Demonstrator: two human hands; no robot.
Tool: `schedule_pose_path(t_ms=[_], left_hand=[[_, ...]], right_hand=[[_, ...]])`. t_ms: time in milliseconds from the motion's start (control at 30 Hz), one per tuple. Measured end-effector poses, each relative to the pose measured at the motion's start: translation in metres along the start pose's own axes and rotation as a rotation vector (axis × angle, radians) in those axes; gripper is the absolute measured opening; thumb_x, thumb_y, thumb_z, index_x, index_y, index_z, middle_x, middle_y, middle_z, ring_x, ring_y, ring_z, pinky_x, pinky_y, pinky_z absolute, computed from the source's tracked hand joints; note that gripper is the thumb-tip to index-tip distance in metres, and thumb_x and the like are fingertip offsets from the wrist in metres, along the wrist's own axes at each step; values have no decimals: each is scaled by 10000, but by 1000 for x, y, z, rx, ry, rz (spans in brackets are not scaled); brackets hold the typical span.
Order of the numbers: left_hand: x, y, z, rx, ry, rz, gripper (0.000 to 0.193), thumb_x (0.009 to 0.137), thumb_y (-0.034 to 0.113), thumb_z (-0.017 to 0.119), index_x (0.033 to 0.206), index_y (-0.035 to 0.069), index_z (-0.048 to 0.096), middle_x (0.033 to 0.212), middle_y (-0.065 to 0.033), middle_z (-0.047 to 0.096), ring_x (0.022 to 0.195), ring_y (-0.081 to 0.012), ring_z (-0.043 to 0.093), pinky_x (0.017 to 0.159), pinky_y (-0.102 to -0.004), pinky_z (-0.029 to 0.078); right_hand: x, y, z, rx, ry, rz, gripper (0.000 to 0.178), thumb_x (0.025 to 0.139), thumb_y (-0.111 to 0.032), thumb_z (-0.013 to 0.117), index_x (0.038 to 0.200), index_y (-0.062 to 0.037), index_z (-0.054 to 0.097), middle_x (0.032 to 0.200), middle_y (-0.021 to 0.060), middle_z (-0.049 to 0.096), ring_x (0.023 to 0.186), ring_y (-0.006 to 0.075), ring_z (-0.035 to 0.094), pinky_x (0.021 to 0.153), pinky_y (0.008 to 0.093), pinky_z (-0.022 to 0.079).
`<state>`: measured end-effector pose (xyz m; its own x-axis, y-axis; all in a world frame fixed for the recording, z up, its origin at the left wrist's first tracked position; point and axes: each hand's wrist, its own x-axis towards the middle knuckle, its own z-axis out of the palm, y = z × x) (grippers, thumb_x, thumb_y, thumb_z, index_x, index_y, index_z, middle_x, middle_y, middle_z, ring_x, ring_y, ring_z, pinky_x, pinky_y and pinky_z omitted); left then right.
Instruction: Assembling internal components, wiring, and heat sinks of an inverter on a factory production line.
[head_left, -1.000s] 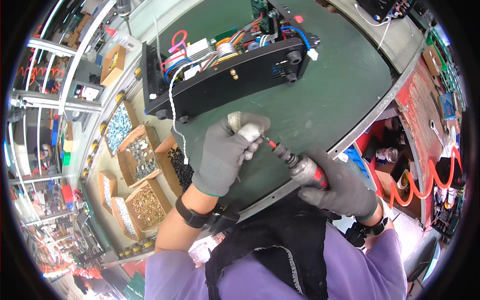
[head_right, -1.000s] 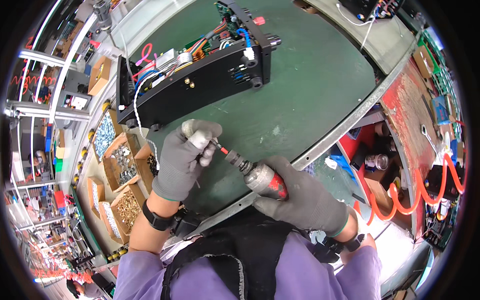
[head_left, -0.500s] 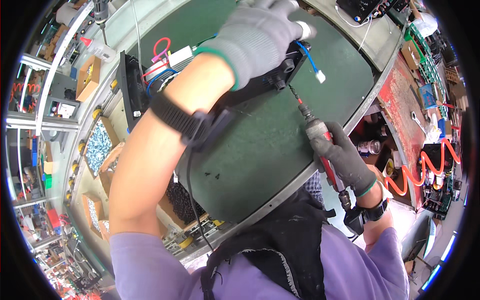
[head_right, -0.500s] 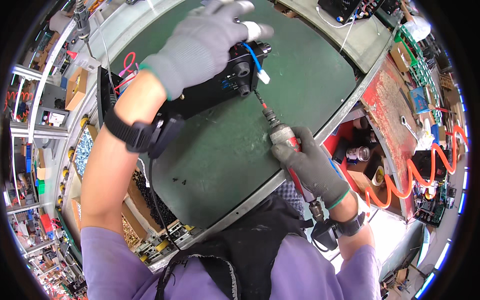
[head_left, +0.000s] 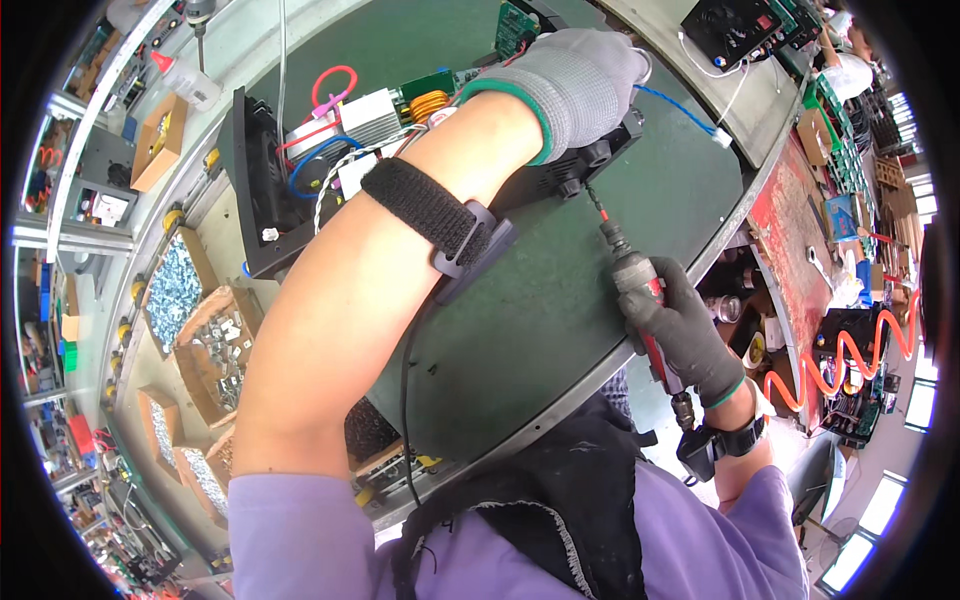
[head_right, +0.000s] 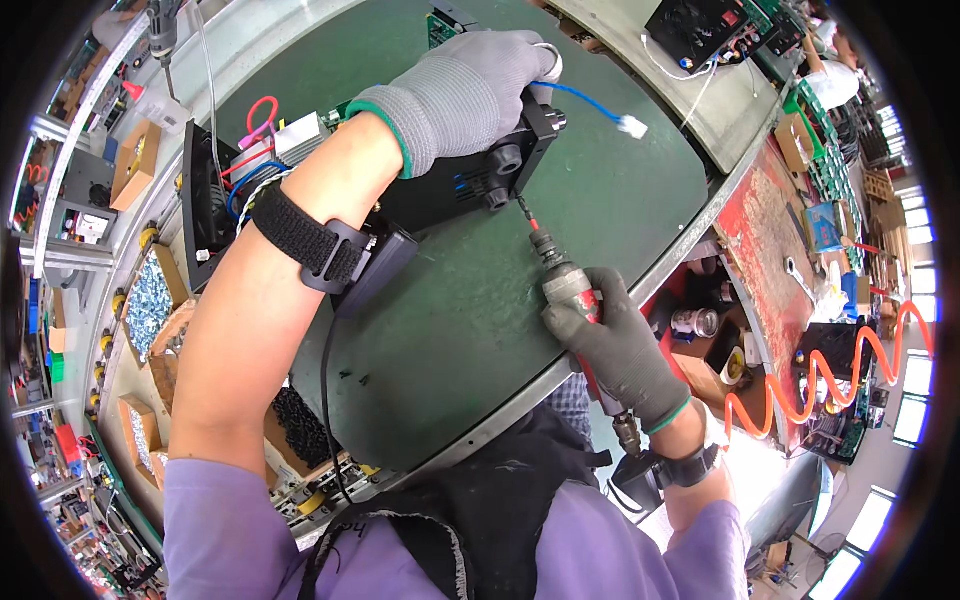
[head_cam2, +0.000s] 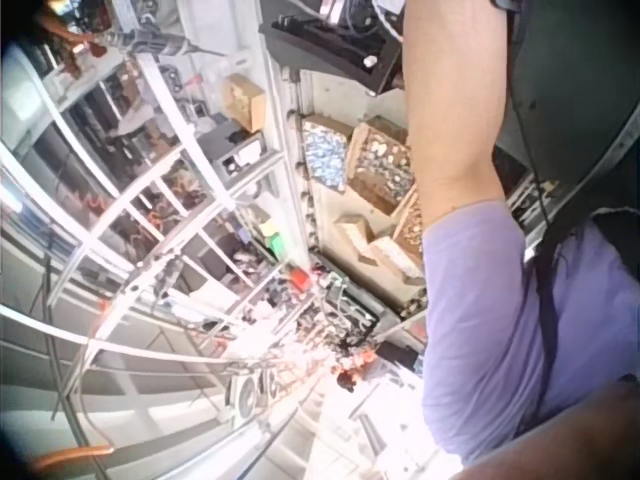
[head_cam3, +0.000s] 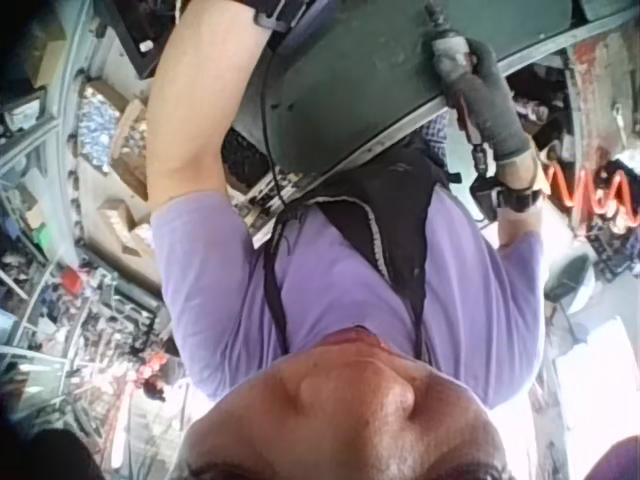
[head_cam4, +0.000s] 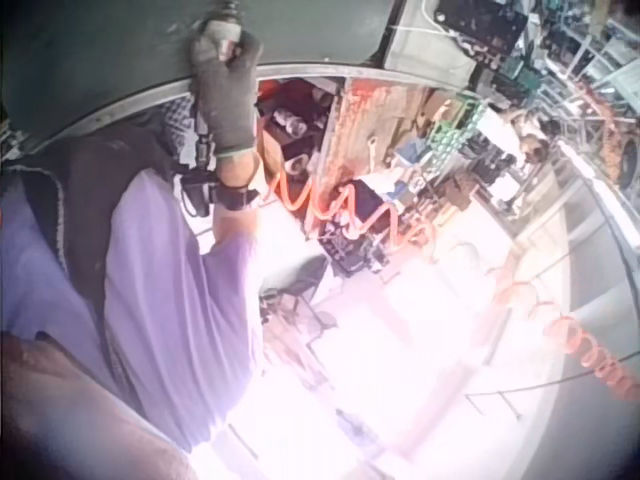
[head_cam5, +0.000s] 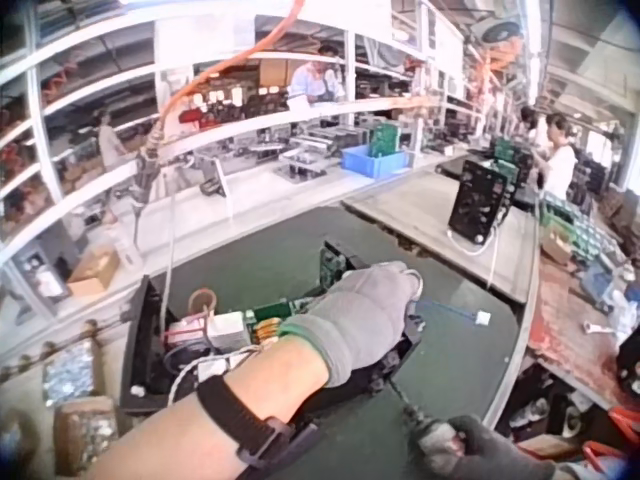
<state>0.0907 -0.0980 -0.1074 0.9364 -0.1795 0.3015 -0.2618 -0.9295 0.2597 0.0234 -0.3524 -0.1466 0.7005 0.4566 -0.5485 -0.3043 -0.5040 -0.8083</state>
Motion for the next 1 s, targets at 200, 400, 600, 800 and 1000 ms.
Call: schedule_pose_path(t_ms=[200, 400, 600, 800, 1000], left_hand=[[2, 6, -1, 13, 49, -17, 64, 843, 90, 569, 871, 67, 622, 868, -132, 657, 863, -344, 649, 767, -435, 504], [0, 10, -1, 1, 56, -16, 73, 844, 87, 556, 857, 62, 623, 846, -132, 660, 851, -338, 652, 761, -437, 504], [4, 9, 3, -20, 74, -27, 76, 843, 83, 550, 855, 62, 623, 841, -135, 664, 846, -341, 648, 755, -443, 498], [1, 9, 0, -34, 77, -70, 92, 839, 88, 566, 893, 70, 639, 852, -129, 670, 849, -343, 646, 759, -440, 500], [-13, 8, -17, -55, 106, -74, 171, 853, 82, 565, 991, 82, 666, 911, -143, 662, 876, -340, 639, 778, -425, 502]], right_hand=[[-1, -21, -7, 119, -107, 126, 519, 867, -263, 708, 1247, 5, 477, 937, 46, 568, 737, 88, 547, 614, 252, 472], [2, -14, -4, -177, -16, -4, 570, 853, -276, 726, 1260, 29, 467, 1040, 91, 583, 930, 137, 566, 807, 286, 484], [5, -10, -4, -188, 6, -29, 597, 842, -289, 738, 1261, 37, 464, 1055, 113, 579, 967, 155, 561, 835, 300, 483], [6, -8, -2, -167, -16, -54, 596, 847, -293, 736, 1260, 39, 462, 1059, 111, 580, 969, 154, 560, 839, 299, 483], [7, -9, -2, -243, 17, -70, 588, 848, -295, 736, 1260, 26, 466, 1070, 126, 594, 964, 162, 577, 839, 309, 492]])
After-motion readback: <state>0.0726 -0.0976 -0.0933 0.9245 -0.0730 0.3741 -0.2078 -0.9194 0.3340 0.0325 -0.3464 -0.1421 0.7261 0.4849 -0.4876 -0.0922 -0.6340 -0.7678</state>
